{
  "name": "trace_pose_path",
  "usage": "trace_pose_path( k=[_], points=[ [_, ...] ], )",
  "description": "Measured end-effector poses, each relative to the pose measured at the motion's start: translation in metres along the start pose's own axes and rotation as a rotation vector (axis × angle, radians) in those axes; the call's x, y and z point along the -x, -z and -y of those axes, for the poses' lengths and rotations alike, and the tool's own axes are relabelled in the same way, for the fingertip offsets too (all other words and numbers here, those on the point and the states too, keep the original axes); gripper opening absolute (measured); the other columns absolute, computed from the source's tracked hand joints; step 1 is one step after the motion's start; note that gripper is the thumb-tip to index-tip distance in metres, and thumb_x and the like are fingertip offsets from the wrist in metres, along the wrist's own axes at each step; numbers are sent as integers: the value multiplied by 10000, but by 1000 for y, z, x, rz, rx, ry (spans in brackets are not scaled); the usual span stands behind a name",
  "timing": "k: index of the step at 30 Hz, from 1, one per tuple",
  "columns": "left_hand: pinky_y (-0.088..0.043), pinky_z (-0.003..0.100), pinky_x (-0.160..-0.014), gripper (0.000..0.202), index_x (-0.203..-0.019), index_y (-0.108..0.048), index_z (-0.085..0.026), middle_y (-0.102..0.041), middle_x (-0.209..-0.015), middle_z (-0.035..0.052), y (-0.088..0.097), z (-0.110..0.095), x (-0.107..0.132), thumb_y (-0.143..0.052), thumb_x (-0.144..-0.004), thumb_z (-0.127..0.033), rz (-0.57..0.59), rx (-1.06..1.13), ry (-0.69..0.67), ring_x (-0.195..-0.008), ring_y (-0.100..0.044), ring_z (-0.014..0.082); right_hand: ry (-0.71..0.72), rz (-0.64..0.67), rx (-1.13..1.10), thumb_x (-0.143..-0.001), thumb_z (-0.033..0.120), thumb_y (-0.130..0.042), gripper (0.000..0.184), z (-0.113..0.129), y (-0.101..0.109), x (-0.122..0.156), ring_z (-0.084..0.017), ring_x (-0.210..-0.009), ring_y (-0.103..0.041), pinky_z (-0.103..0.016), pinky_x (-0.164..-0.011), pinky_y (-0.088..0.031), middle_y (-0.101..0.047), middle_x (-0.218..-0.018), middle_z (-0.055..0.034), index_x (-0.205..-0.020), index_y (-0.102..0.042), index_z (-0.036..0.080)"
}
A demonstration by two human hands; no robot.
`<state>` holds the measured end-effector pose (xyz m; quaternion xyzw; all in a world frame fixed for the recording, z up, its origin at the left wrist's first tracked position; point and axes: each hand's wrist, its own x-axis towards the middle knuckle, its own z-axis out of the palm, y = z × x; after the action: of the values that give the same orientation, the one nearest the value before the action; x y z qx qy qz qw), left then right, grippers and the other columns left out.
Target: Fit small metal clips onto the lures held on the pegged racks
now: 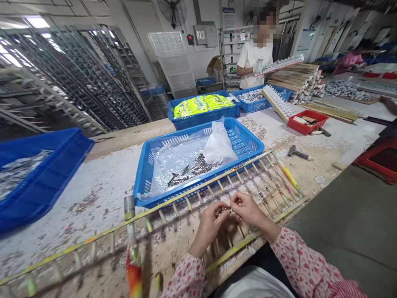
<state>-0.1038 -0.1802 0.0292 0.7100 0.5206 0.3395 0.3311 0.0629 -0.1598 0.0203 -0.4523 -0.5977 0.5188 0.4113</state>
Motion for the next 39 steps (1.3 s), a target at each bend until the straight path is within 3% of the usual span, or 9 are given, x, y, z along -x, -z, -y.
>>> trace_pose_path(
  k=[4, 8, 11, 16, 19, 23, 29, 35, 39],
  points=[
    [-429, 288, -695, 154, -872, -656, -206, -590, -828, 47, 2, 0, 3, -540, -856, -304, 24, -267, -121, -771, -561, 185, -35, 81, -7, -756, 229, -564, 75, 1, -3, -10, -77, -387, -479, -172, -389, -351, -498, -528, 67, -725, -519, 177],
    [-429, 284, -688, 183, -919, -649, -203, -566, -850, 52, 4, -1, 5, -498, -884, -299, 5, -295, -154, -782, -558, 182, 30, 93, 144, -730, 165, -572, 32, 8, -4, -17, -68, -438, -481, -166, -439, -343, -523, -564, 56, -709, -548, 163],
    [-428, 287, -691, 244, -902, -662, -204, -573, -815, 51, 5, -1, 5, -444, -910, -315, -43, -253, -126, -771, -565, 184, 113, 139, 275, -766, 171, -565, 48, 15, -2, -25, -87, -508, -514, -182, -506, -374, -551, -583, 44, -721, -579, 164],
    [-445, 321, -737, 262, -910, -686, -203, -628, -835, 67, 2, 7, 0, -458, -891, -331, -124, -185, -14, -804, -599, 211, 354, -32, 617, -844, 205, -551, 137, 19, -4, -55, -162, -812, -580, -267, -769, -429, -641, -856, -53, -932, -648, 165],
    [-453, 354, -781, 253, -932, -682, -192, -663, -900, 86, -3, 15, -3, -481, -863, -329, -165, -167, 34, -854, -612, 236, 364, 49, 748, -832, 183, -565, 202, 15, -9, -73, -192, -879, -589, -296, -816, -428, -653, -921, -84, -1010, -661, 175],
    [-454, 381, -808, 267, -933, -667, -175, -676, -941, 98, -8, 21, -5, -479, -853, -346, -180, -161, 89, -893, -615, 253, 274, 113, 613, -770, 80, -540, 186, 15, -10, -83, -163, -750, -615, -262, -751, -447, -675, -780, -34, -845, -684, 170],
    [-451, 364, -810, 271, -933, -653, -180, -682, -953, 86, -13, 14, -7, -466, -867, -364, -194, -102, 106, -892, -617, 241, 84, 184, 230, -737, 81, -534, 179, 21, -2, -79, -80, -456, -525, -191, -503, -409, -623, -674, 18, -850, -660, 140],
    [-441, 326, -748, 285, -895, -658, -181, -656, -872, 75, -13, 6, -5, -455, -878, -380, -186, -72, 62, -817, -601, 218, 149, 128, 320, -746, 88, -554, 155, 19, -4, -80, -92, -506, -551, -202, -589, -430, -609, -619, 37, -821, -669, 162],
    [-423, 306, -710, 303, -844, -676, -190, -629, -783, 61, -6, 10, -8, -467, -869, -409, -129, -88, 67, -747, -585, 209, 311, 26, 482, -810, 127, -541, 179, 21, -2, -60, -143, -736, -621, -241, -736, -442, -685, -814, -21, -930, -663, 177]
  ],
)
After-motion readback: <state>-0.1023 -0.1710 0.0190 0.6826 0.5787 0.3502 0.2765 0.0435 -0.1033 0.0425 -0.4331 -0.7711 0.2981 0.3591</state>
